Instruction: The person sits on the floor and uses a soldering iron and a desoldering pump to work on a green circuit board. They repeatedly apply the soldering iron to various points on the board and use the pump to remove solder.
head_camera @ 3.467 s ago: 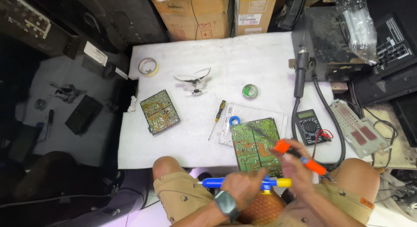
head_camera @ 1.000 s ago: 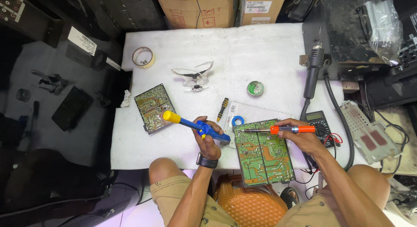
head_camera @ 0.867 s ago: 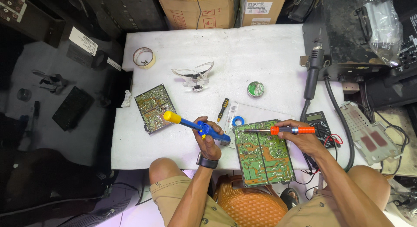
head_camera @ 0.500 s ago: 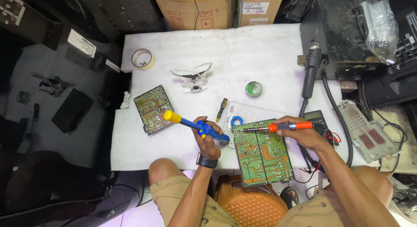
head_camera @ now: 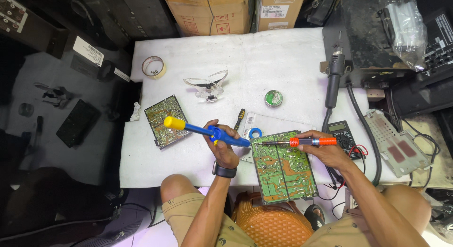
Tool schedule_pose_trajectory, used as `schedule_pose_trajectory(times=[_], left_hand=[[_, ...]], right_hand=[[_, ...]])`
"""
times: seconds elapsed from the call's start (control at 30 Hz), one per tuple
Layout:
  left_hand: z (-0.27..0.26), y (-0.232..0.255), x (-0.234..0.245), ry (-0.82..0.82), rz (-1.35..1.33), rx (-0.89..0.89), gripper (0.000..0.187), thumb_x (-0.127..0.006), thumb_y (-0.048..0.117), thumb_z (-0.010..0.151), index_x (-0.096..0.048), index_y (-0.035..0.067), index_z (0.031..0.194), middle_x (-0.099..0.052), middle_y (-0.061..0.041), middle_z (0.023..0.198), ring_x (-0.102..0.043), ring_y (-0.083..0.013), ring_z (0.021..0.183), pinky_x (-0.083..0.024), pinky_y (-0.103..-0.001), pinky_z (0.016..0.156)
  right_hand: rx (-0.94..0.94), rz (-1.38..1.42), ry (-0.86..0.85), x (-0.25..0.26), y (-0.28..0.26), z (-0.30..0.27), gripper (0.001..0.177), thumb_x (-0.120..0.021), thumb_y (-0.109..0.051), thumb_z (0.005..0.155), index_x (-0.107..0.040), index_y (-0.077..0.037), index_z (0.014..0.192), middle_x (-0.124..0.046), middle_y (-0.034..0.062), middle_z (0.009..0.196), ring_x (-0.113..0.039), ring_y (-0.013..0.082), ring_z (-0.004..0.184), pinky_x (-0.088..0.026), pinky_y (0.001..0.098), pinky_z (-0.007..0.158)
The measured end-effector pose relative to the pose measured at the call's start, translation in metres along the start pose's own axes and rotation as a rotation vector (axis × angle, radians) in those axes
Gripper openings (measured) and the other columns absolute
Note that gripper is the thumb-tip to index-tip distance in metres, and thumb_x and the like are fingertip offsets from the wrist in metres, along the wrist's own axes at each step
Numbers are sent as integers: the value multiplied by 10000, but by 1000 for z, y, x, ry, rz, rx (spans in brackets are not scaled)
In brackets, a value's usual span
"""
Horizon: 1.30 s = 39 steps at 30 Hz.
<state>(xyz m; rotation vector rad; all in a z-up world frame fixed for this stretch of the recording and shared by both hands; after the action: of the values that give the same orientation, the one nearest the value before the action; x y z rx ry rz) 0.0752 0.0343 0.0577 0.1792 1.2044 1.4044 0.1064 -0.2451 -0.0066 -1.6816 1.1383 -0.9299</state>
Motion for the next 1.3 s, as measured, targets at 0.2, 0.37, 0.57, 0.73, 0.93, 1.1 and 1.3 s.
schedule_pose_trajectory(times=[0.2, 0.37, 0.57, 0.73, 0.93, 1.1, 1.3], left_hand=[[1, -4, -21, -61, 51, 17, 577, -449, 485, 822, -339, 8, 1127, -466, -54, 661, -524, -104, 556, -466, -190, 531], [-1, -8, -23, -68, 57, 21, 579, -453, 486, 818, -343, 7, 1125, -471, -52, 653, -520, -102, 547, -468, -190, 527], [-2, -12, -28, -123, 60, 15, 564, -448, 476, 825, -343, 10, 1126, -467, -44, 663, -505, -97, 562, -452, -185, 543], [-25, -46, -29, -203, 46, -17, 584, -473, 485, 814, -373, -2, 1120, -502, -51, 673, -517, -113, 563, -463, -182, 532], [-71, -56, -40, -494, 501, -293, 646, -578, 640, 676, -593, 83, 1004, -627, -45, 792, -599, -246, 620, -493, -329, 605], [-35, -13, -5, -252, 136, 21, 438, -648, 200, 731, -395, -8, 1023, -520, -53, 647, -502, -97, 501, -402, -176, 463], [-55, -14, 15, -79, 687, 865, 276, -691, 173, 734, -593, 23, 943, -607, -84, 690, -546, -140, 430, -452, -225, 399]], right_hand=[[7, 7, 20, 1, 0, -3, 326, -707, 20, 676, -633, 50, 992, -614, 203, 971, -576, 227, 897, -479, 336, 796], [9, 23, 25, -1, -6, -5, 334, -708, 31, 671, -633, 48, 996, -611, 213, 969, -583, 235, 888, -483, 337, 795], [52, 16, 20, 0, -2, -3, 321, -710, 22, 672, -637, 49, 983, -627, 202, 963, -587, 219, 884, -477, 324, 800], [100, 31, 18, 3, 9, -3, 314, -725, 9, 663, -649, 35, 967, -640, 184, 945, -591, 201, 882, -480, 317, 792], [361, -60, 158, 28, -17, -35, 281, -702, -66, 648, -646, 42, 902, -649, 210, 912, -577, 274, 942, -421, 393, 858], [240, -9, 318, 49, 20, -77, 376, -711, -114, 623, -642, 14, 970, -607, 198, 998, -538, 276, 1015, -380, 374, 898], [225, 485, 409, 12, 59, -83, 281, -607, -53, 698, -560, 3, 969, -481, 250, 1246, -420, 332, 1208, -306, 390, 1010]])
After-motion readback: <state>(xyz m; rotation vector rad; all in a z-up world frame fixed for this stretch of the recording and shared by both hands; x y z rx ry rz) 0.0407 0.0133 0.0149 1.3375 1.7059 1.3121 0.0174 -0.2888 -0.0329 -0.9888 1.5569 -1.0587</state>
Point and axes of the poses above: each hand's wrist, its own z-axis towards the middle knuckle, its own x-axis out of the back of the hand, y = z × x, the point moved 9 cm from there along z, towards the middle knuckle
